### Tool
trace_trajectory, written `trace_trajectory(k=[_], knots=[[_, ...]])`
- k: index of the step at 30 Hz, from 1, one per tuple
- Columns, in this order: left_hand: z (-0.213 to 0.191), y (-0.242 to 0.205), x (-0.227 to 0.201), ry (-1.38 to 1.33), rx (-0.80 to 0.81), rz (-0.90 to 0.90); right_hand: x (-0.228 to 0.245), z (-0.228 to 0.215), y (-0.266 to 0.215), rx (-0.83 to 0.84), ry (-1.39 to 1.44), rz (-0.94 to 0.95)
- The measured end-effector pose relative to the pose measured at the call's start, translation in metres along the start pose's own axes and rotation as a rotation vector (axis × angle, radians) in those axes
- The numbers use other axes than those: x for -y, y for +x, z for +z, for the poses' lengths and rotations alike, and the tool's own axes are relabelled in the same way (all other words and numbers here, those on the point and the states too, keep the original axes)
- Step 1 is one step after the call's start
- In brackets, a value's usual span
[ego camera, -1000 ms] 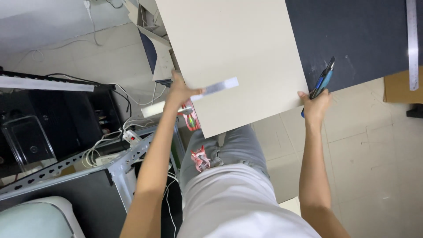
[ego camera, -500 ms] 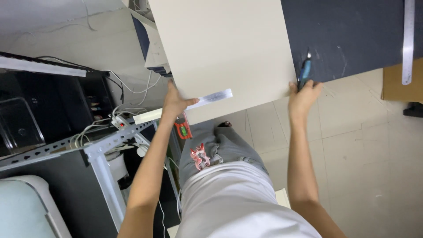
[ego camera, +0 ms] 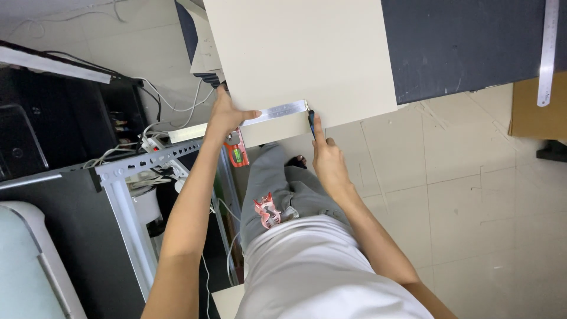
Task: Measuring a board with a ruler and cutting it with a utility knife on a workbench.
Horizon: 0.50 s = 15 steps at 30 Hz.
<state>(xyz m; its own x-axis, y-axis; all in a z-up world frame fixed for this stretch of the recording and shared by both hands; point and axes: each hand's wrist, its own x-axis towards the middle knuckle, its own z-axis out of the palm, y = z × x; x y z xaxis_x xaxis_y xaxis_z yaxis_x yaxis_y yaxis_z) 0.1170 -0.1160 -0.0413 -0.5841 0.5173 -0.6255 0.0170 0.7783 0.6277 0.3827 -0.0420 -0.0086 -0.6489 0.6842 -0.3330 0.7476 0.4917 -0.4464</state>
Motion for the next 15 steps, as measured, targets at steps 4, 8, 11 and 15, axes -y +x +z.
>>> trace_trajectory(k=[4,8,11,15], knots=[[0.001,-0.003,0.000,-0.007,-0.003,-0.003,0.008,-0.009,0.003,0.046,-0.024,0.027],[-0.002,-0.016,-0.006,-0.029,-0.013,0.010,0.006,-0.012,-0.005,0.126,-0.026,0.044],[-0.001,0.001,0.001,-0.018,-0.011,0.042,-0.002,-0.011,0.001,0.148,-0.044,0.041],[-0.009,-0.010,-0.013,0.069,0.028,0.058,-0.008,-0.060,0.006,0.271,0.118,0.158]])
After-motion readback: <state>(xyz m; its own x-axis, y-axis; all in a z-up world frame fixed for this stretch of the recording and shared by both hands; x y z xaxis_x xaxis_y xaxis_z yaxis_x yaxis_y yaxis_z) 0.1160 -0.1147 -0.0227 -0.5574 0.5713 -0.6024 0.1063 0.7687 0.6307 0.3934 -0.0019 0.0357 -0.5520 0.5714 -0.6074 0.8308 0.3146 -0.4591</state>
